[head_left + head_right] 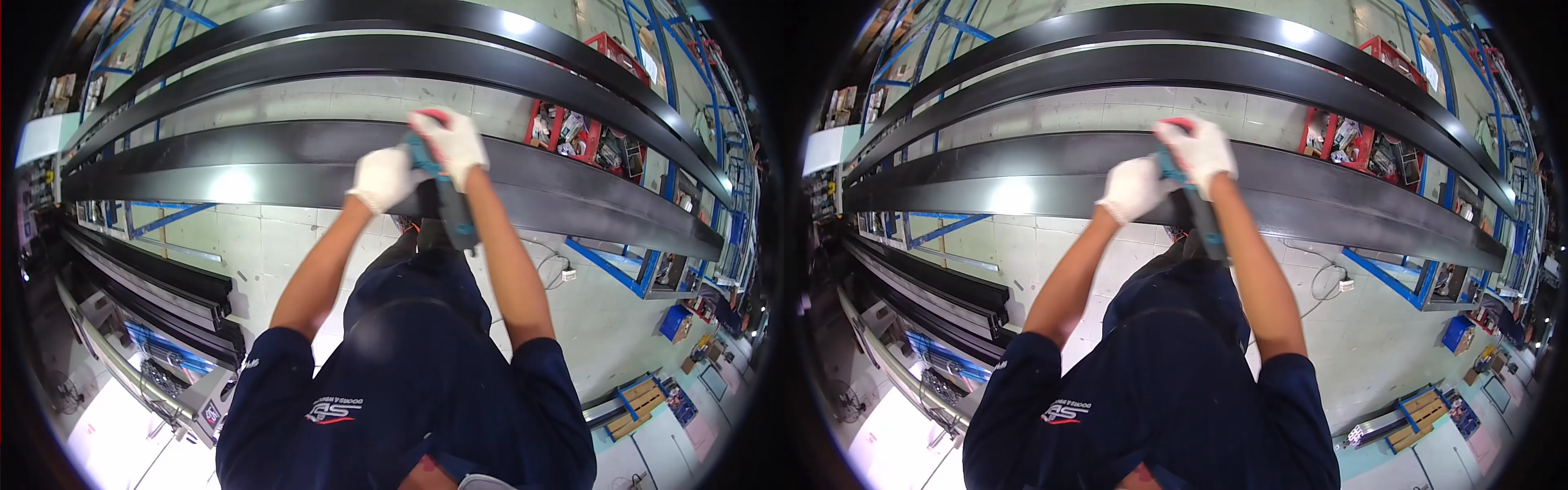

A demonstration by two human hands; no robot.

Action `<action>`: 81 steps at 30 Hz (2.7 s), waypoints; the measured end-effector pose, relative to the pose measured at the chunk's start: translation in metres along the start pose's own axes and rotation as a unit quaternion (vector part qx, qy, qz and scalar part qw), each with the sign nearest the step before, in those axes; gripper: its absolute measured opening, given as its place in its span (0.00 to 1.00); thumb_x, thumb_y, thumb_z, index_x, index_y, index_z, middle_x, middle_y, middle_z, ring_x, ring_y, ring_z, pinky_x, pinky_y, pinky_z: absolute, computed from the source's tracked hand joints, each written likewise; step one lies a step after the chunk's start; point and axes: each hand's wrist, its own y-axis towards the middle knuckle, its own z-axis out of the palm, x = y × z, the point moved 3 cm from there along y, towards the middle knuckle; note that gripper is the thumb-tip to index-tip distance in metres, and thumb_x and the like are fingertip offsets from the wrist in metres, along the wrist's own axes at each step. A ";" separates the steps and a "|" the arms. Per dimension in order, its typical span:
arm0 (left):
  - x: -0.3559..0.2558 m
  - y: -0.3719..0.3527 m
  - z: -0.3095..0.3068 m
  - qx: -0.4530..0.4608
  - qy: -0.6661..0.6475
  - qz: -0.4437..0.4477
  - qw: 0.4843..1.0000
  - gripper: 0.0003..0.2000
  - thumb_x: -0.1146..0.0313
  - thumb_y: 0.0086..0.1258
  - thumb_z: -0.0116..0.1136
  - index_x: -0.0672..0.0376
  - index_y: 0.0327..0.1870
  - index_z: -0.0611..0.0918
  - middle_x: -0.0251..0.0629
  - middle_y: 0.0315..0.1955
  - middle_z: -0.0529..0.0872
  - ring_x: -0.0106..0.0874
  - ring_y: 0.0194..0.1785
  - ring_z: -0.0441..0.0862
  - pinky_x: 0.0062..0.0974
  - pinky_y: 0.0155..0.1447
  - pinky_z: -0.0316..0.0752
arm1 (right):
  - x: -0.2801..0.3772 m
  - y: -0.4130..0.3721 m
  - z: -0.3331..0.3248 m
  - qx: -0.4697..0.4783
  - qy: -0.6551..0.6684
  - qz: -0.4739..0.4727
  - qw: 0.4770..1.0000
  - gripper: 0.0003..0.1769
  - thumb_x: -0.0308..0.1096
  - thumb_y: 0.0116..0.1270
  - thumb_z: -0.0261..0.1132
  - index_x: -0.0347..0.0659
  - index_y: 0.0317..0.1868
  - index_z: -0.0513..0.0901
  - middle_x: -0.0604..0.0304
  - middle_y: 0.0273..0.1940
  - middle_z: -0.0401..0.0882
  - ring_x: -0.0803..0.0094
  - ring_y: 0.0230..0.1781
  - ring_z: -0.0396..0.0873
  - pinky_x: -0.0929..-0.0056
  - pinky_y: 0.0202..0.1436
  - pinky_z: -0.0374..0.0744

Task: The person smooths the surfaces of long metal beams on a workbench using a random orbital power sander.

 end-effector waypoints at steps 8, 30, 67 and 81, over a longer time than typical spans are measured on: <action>0.225 -0.123 -0.042 -0.012 0.009 -0.150 0.989 0.21 0.52 0.79 0.71 0.57 0.62 0.91 0.56 0.51 0.96 0.59 0.58 0.93 0.53 0.61 0.87 | 0.077 -0.001 0.219 0.200 -0.020 -0.143 0.969 0.22 0.54 0.75 0.70 0.47 0.53 0.99 0.46 0.49 0.97 0.45 0.53 0.95 0.50 0.61 0.89; -0.162 0.008 0.120 0.227 -0.219 0.041 0.948 0.32 0.39 0.76 0.70 0.70 0.46 0.85 0.64 0.36 0.93 0.60 0.44 0.95 0.57 0.52 0.90 | -0.074 -0.098 -0.204 -0.084 -0.143 -0.036 0.985 0.13 0.27 0.74 0.80 0.33 0.55 0.93 0.54 0.51 0.94 0.68 0.51 0.91 0.68 0.62 0.86; 0.053 -0.042 -0.010 0.014 -0.005 0.132 0.991 0.24 0.66 0.76 0.67 0.71 0.67 0.78 0.56 0.36 0.94 0.53 0.41 0.97 0.54 0.47 0.91 | -0.013 -0.065 0.064 -0.142 0.059 -0.014 0.988 0.23 0.47 0.86 0.74 0.35 0.63 0.94 0.57 0.54 0.97 0.73 0.54 0.89 0.68 0.64 0.85; -0.039 -0.004 0.039 0.074 -0.039 0.177 0.981 0.36 0.53 0.76 0.76 0.76 0.70 0.74 0.59 0.39 0.95 0.56 0.43 0.96 0.53 0.46 0.90 | -0.043 -0.061 -0.046 -0.244 -0.050 0.071 0.966 0.25 0.51 0.88 0.68 0.35 0.49 0.96 0.63 0.34 0.89 0.79 0.36 0.76 0.65 0.43 0.80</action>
